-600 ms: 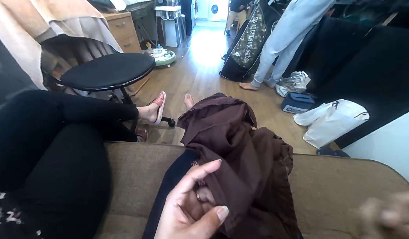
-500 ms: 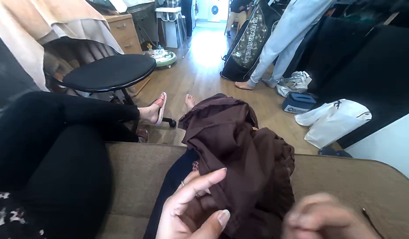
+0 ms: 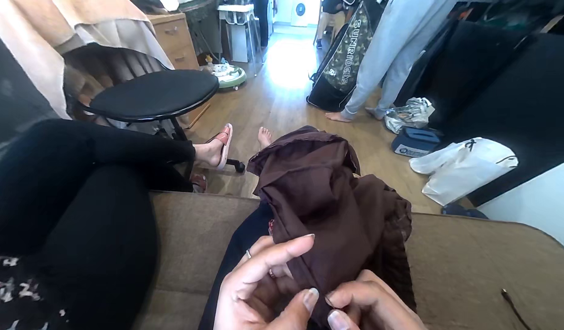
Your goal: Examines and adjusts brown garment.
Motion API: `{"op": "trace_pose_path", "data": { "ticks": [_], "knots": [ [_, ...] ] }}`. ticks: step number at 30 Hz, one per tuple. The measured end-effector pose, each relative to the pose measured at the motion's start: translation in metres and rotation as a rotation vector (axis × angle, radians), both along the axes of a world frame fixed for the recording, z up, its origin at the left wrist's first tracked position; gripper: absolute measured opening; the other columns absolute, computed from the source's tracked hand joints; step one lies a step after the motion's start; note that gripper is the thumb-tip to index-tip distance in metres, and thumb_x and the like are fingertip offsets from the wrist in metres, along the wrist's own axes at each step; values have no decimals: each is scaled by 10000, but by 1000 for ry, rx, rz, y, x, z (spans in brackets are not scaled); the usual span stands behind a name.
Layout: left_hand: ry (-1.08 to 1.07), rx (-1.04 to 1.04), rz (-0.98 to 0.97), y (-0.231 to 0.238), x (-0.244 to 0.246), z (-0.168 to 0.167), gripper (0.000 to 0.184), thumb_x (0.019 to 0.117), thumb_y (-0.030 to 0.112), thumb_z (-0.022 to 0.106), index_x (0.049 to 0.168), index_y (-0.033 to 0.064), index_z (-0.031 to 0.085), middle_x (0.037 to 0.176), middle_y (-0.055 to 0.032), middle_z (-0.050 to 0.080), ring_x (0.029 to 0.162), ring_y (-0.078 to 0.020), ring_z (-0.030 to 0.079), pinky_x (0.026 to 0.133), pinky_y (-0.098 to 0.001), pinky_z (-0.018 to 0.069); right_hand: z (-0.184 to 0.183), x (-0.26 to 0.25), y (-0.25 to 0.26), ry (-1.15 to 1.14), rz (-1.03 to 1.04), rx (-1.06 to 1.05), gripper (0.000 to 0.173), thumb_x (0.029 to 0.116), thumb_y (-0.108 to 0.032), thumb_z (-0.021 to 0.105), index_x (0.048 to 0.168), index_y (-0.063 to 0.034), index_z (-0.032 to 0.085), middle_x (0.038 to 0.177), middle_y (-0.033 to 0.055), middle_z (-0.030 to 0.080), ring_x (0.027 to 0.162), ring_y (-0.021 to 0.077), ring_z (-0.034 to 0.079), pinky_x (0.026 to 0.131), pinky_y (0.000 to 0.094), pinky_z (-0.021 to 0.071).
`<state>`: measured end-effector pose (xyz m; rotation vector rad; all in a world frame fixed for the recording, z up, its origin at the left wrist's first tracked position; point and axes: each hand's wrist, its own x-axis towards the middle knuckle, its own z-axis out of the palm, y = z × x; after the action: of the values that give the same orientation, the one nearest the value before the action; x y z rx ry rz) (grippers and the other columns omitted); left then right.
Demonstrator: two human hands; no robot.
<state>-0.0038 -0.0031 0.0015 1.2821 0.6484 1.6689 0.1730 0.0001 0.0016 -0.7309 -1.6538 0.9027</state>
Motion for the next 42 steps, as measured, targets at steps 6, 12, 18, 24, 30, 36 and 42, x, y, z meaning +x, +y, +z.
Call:
{"op": "trace_pose_path", "data": {
  "ticks": [6, 12, 18, 24, 30, 36, 42],
  "knots": [
    [17, 4, -16, 0, 1, 1, 527, 848, -94, 730, 1343, 78, 671, 1304, -5, 638, 999, -69, 694, 844, -252, 625, 1, 2, 1, -1, 4, -6, 108, 965, -87, 673, 1009, 8, 696, 837, 39, 586, 724, -16, 554, 615, 96, 461],
    [67, 50, 15, 0, 0, 0, 529, 849, -87, 736, 1342, 94, 674, 1284, 4, 637, 986, -59, 693, 847, -240, 624, 2, 2, 1, -20, -8, -3, 105, 960, -78, 671, 998, 16, 699, 824, 45, 587, 708, -11, 560, 602, 99, 468],
    [76, 26, -26, 1, -2, 1, 511, 861, -68, 734, 1339, 104, 678, 1286, 3, 650, 997, -63, 692, 849, -248, 621, 1, 4, 5, -38, -23, 35, 94, 989, -118, 674, 995, -26, 693, 892, 36, 593, 804, -17, 581, 698, 93, 496],
    [96, -1, -80, 2, -1, 0, 513, 861, -61, 743, 1340, 109, 675, 1253, 10, 659, 988, -58, 690, 841, -248, 621, -2, 3, 8, -36, -29, 34, 168, 1001, -192, 673, 949, -34, 657, 906, 22, 593, 849, -25, 587, 745, 95, 504],
    [-17, -39, -67, 1, 4, 0, 442, 870, -73, 722, 1280, 94, 718, 1240, 10, 686, 1011, -62, 697, 872, -250, 614, -4, -2, 6, -21, -7, -3, 200, 1027, -202, 626, 943, -20, 621, 887, 27, 563, 827, -32, 556, 731, 88, 474],
    [-9, -25, -16, 0, 6, 0, 456, 853, -80, 737, 1266, 113, 730, 1217, 17, 697, 1023, -62, 691, 873, -250, 611, -3, -4, 4, 29, 28, -59, 168, 1035, -158, 594, 964, -9, 624, 876, 22, 561, 782, -37, 546, 693, 95, 472],
    [47, 23, 22, 0, 5, -1, 443, 863, -54, 747, 1263, 136, 734, 1226, 32, 690, 1006, -45, 691, 859, -227, 610, -2, -4, 2, 42, 41, -74, 151, 1032, -135, 585, 989, 0, 639, 869, 20, 562, 767, -41, 540, 674, 93, 464]
  ]
}}
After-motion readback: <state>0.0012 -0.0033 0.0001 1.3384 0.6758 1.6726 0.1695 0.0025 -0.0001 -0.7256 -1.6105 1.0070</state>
